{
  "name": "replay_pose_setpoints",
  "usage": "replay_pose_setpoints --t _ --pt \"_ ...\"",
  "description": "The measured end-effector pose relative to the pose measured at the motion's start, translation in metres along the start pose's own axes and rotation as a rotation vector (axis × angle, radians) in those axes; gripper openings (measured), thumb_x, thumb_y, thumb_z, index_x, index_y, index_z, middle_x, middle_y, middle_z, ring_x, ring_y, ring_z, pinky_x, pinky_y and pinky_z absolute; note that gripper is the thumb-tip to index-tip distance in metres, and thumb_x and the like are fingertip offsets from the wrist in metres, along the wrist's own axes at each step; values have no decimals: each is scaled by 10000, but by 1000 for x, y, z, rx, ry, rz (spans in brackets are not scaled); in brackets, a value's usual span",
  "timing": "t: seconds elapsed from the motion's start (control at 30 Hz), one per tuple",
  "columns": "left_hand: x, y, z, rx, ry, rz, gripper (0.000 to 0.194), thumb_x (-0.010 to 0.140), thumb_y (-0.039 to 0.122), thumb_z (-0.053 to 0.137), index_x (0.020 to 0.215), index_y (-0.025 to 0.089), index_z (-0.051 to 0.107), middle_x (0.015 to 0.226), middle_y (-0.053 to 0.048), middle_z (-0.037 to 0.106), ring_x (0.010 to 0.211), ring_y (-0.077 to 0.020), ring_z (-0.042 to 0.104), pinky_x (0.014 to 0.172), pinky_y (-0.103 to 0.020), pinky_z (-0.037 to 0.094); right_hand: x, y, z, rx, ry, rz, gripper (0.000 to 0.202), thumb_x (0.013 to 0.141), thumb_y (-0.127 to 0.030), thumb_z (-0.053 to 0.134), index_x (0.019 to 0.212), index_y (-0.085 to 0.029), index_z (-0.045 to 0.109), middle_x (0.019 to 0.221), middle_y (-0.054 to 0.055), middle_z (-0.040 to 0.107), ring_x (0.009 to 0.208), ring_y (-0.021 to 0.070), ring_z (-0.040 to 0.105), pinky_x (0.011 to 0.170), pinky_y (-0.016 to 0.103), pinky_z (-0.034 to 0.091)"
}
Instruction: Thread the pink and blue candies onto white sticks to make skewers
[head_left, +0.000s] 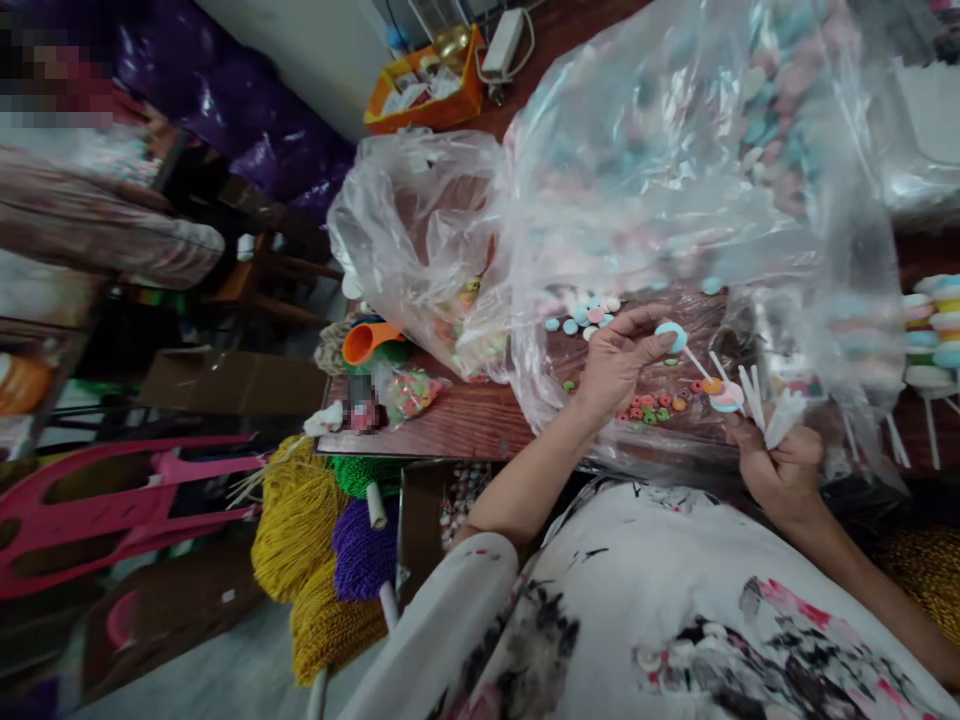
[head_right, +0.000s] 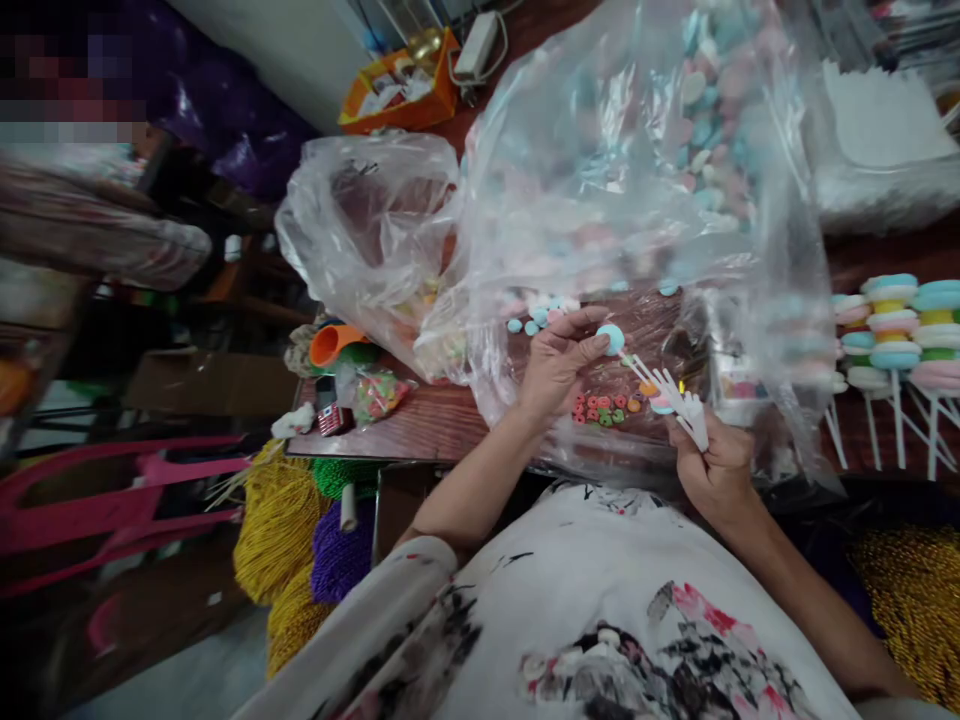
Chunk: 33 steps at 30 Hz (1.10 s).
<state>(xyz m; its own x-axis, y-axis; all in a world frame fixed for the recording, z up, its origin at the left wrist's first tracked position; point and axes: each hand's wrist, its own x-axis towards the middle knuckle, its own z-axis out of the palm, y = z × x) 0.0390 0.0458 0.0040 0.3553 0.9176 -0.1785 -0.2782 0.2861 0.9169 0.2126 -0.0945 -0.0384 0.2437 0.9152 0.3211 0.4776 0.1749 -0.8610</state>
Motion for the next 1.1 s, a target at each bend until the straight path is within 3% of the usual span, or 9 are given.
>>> replay_pose_setpoints --t 0.1,0.2,0.4,0.53,0.67,0.83,1.0,1.1 --pt "-20 -5 0 -65 93 17 546 643 474 917 1070 205 708 962 -12 747 929 -172 734 874 -323 590 2 -11 2 -61 -37 -109 176 903 -177 616 733 -217 639 581 -15 593 466 126 504 500 266 385" --pt "-29 -13 1 -51 115 80 544 656 495 910 1074 206 714 986 -27 746 962 -180 720 905 -343 581 3 -18 2 -137 -74 -175 141 895 -127 573 815 -213 650 627 -13 629 463 121 513 504 258 399" --pt "-33 -21 -7 276 183 468 370 763 476 850 1008 219 748 1040 -50 734 1027 -184 685 950 -352 551 0 -30 -4 -233 -118 -203 175 893 -80 548 954 -204 654 647 -29 632 454 109 503 489 250 376" --pt "-33 -21 -11 461 119 701 204 875 388 761 996 224 753 984 -59 773 966 -179 719 903 -351 573 -5 -34 -2 -168 -196 -163 185 907 -78 543 973 -212 651 619 -49 586 468 105 510 504 237 395" --pt "-35 -19 -14 547 46 828 121 938 298 673 1011 241 752 1033 -67 791 1010 -188 737 903 -370 592 -10 -36 3 -102 -221 -110 170 931 -101 554 992 -220 659 585 -65 536 457 100 484 499 234 389" --pt "-40 -13 -16 679 47 875 170 978 255 584 1003 228 750 1009 -76 797 1004 -189 746 898 -375 602 -13 -37 9 27 -204 -45 185 940 -144 584 770 -216 608 584 -55 511 475 88 449 502 238 367" --pt "-41 -11 -18 739 68 1048 245 972 161 577 1169 232 704 1045 -72 792 991 -159 744 873 -302 602 -17 -32 22 204 -205 96 167 963 -191 577 798 -206 594 593 -48 496 509 105 460 518 257 371" --pt "-43 -19 -19 866 32 1067 300 996 178 542 1272 225 651 1094 -78 779 1034 -158 734 907 -303 596 -18 -30 33 280 -167 141 239 963 -188 571 726 -203 547 588 -44 485 513 99 441 524 259 357"
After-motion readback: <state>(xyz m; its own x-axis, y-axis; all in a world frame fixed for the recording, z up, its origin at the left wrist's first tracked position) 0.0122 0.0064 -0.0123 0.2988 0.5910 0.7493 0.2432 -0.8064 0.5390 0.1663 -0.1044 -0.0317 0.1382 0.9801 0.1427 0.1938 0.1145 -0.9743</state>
